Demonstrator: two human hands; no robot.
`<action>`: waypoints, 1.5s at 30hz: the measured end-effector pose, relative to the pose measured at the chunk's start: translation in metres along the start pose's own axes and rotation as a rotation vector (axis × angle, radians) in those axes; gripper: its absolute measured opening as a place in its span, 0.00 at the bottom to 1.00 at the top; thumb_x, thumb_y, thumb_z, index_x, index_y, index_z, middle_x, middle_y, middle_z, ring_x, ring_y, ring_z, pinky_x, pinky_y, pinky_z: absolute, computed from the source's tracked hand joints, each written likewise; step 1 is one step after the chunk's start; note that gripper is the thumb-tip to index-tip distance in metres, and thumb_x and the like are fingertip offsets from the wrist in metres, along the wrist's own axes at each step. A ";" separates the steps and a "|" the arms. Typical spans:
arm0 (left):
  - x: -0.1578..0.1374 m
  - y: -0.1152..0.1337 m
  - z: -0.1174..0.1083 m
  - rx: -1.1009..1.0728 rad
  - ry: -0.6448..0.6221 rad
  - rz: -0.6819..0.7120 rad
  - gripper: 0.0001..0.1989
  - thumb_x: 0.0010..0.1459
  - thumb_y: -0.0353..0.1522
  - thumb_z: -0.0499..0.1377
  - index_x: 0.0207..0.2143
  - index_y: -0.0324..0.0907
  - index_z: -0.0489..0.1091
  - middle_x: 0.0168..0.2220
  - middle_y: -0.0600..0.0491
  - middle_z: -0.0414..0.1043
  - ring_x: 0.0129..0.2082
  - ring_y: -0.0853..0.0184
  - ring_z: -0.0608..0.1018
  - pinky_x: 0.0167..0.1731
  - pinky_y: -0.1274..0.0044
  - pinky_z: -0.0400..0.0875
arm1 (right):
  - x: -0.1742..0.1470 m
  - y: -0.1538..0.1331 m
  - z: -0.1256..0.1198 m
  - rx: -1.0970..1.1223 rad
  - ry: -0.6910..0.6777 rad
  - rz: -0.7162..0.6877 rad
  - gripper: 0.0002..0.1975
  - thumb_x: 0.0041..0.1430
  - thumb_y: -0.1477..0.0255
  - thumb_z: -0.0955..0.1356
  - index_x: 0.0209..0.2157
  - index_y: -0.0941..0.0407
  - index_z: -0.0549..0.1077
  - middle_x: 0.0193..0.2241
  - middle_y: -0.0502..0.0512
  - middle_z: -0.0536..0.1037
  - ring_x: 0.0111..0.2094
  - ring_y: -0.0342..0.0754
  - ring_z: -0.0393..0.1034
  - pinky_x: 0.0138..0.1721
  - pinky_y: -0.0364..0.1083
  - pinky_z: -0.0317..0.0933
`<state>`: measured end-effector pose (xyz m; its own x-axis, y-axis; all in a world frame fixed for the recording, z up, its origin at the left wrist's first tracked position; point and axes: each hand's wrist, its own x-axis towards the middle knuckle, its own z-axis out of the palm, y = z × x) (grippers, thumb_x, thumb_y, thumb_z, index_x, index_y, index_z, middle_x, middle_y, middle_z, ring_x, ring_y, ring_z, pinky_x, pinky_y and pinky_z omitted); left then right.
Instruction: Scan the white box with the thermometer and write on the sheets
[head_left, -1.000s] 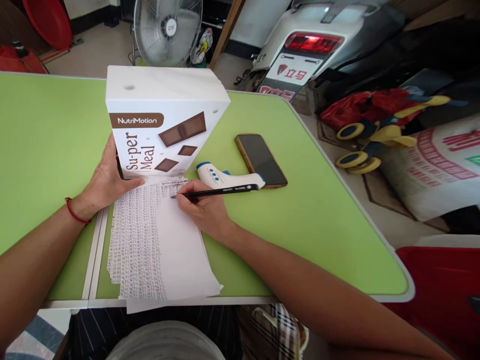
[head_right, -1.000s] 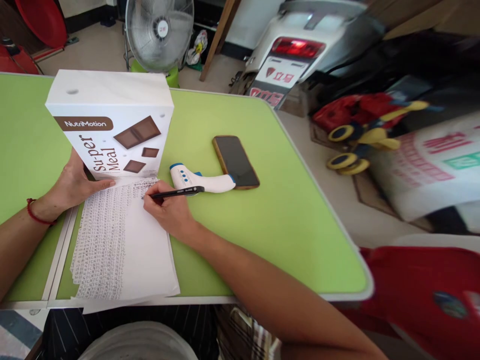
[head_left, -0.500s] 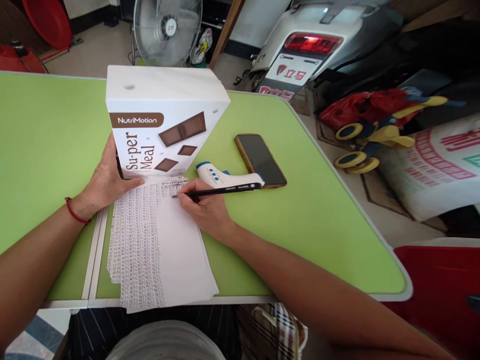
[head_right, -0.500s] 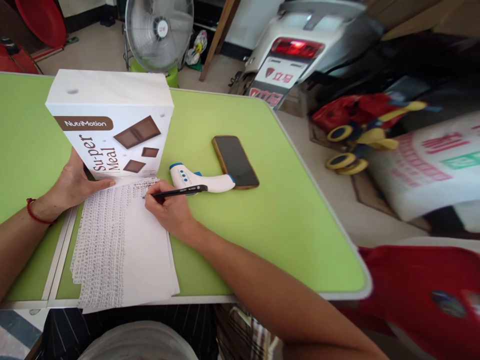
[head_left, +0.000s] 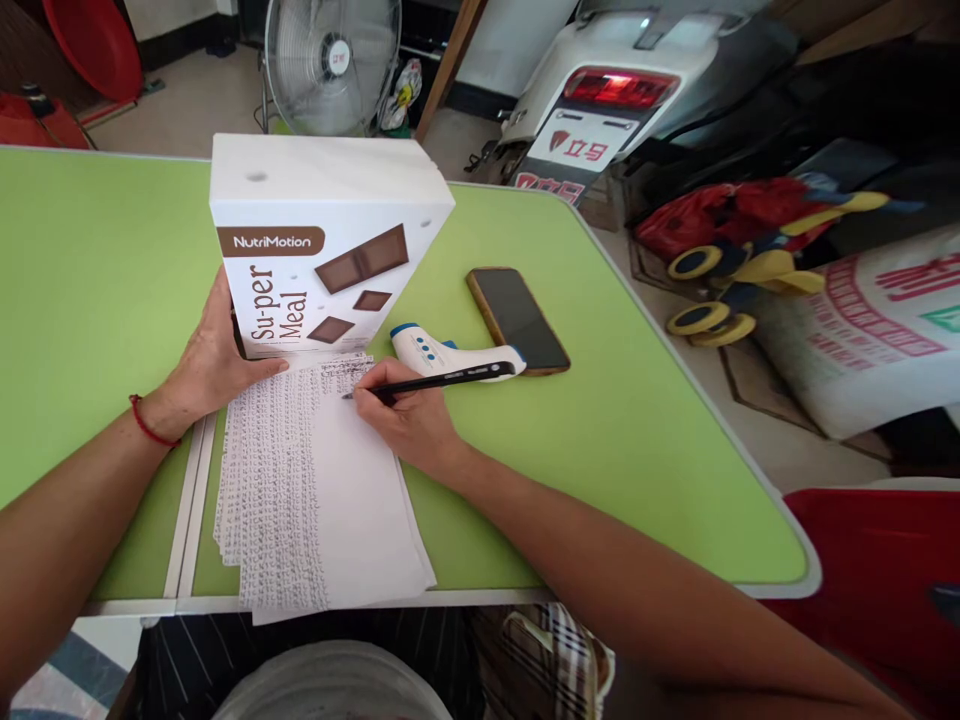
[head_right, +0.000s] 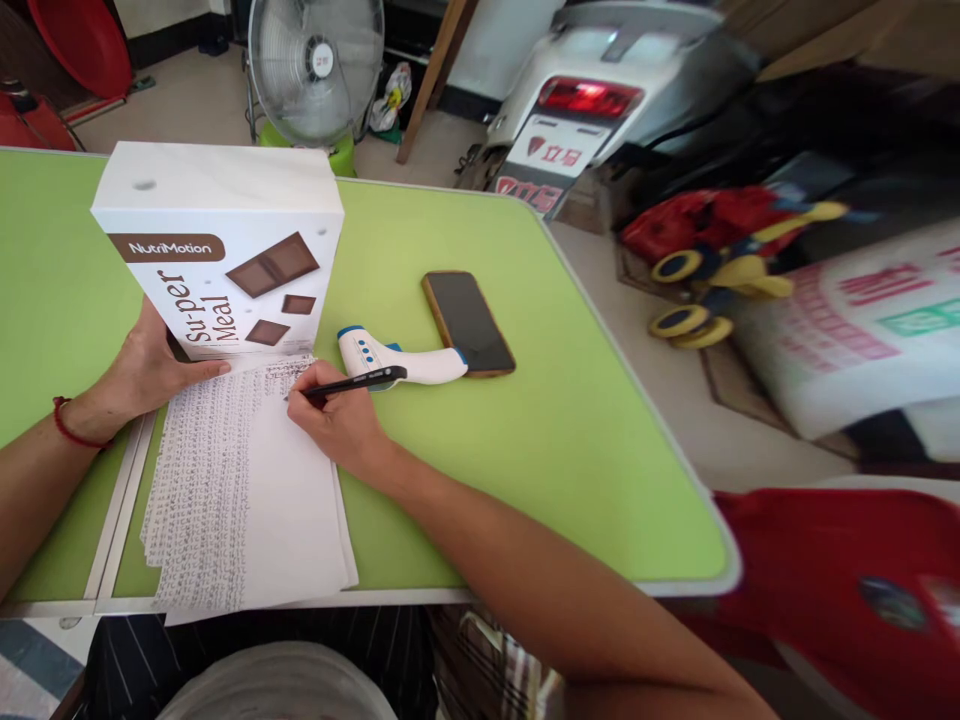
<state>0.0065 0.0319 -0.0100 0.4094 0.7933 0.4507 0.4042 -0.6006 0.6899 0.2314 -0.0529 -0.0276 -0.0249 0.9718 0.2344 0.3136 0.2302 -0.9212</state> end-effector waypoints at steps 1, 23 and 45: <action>0.000 0.000 0.000 0.002 0.001 -0.001 0.41 0.45 0.40 0.72 0.57 0.45 0.56 0.63 0.43 0.57 0.64 0.46 0.61 0.64 0.54 0.59 | 0.000 0.000 0.000 -0.002 0.001 -0.001 0.03 0.49 0.72 0.64 0.23 0.53 0.64 0.20 0.46 0.66 0.23 0.42 0.59 0.24 0.43 0.55; -0.001 -0.002 -0.001 0.011 -0.013 -0.026 0.46 0.45 0.41 0.72 0.61 0.45 0.52 0.62 0.43 0.58 0.63 0.46 0.62 0.62 0.55 0.62 | -0.001 -0.002 0.000 -0.031 0.065 -0.004 0.04 0.49 0.72 0.64 0.23 0.53 0.64 0.19 0.45 0.65 0.21 0.41 0.57 0.23 0.42 0.54; -0.001 0.000 -0.001 -0.007 -0.006 -0.038 0.43 0.44 0.40 0.72 0.59 0.45 0.54 0.62 0.43 0.58 0.63 0.46 0.62 0.63 0.55 0.60 | -0.001 -0.001 0.000 -0.050 0.041 0.003 0.04 0.48 0.73 0.64 0.22 0.53 0.62 0.19 0.46 0.65 0.23 0.42 0.57 0.24 0.43 0.53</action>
<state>0.0057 0.0314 -0.0098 0.3989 0.8148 0.4207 0.4141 -0.5694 0.7102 0.2311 -0.0543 -0.0265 0.0153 0.9694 0.2449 0.3605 0.2231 -0.9057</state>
